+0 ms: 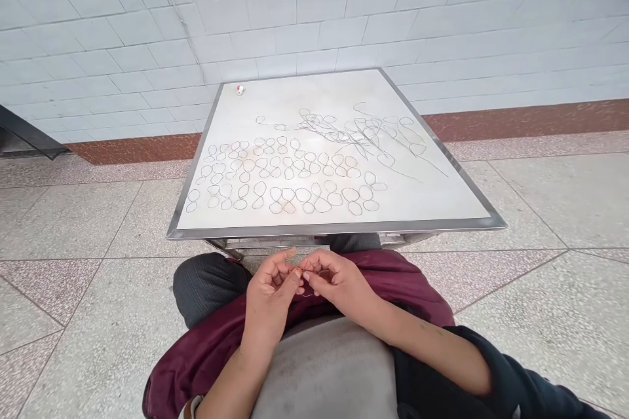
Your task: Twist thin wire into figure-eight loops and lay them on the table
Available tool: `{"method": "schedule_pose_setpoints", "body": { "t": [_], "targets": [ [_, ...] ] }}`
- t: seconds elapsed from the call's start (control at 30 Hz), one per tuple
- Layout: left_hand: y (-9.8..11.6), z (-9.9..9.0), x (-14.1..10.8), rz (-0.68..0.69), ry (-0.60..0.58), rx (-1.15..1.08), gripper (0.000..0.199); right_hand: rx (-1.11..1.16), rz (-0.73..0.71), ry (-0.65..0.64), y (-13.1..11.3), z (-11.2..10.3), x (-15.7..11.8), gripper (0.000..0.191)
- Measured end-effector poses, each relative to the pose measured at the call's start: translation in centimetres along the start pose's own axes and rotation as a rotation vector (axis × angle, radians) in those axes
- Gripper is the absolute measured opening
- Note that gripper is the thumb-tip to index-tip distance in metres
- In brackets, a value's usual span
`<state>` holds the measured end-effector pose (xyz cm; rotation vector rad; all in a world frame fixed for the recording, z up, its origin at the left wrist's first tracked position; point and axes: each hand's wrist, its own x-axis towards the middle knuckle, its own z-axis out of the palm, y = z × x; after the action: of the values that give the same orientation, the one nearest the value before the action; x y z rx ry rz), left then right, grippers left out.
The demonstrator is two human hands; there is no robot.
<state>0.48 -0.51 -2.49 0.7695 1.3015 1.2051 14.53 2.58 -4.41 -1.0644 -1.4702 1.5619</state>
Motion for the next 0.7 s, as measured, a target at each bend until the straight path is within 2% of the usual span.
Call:
{"method": "schedule_pose_setpoints", "body": {
  "t": [0.27, 0.47, 0.7],
  "targets": [
    [-0.4, 0.0, 0.0, 0.036, 0.050, -0.003, 0.043, 0.008, -0.013, -0.055, 0.1, -0.2, 0.2, 0.012],
    [0.0, -0.4, 0.0, 0.046, -0.006, 0.064, 0.054, 0.124, 0.033, -0.095, 0.8, -1.2, 0.4, 0.020],
    [-0.3, -0.7, 0.0, 0.092, -0.077, 0.141, 0.054, 0.168, 0.036, -0.075, 0.5, -0.7, 0.3, 0.019]
  ]
}}
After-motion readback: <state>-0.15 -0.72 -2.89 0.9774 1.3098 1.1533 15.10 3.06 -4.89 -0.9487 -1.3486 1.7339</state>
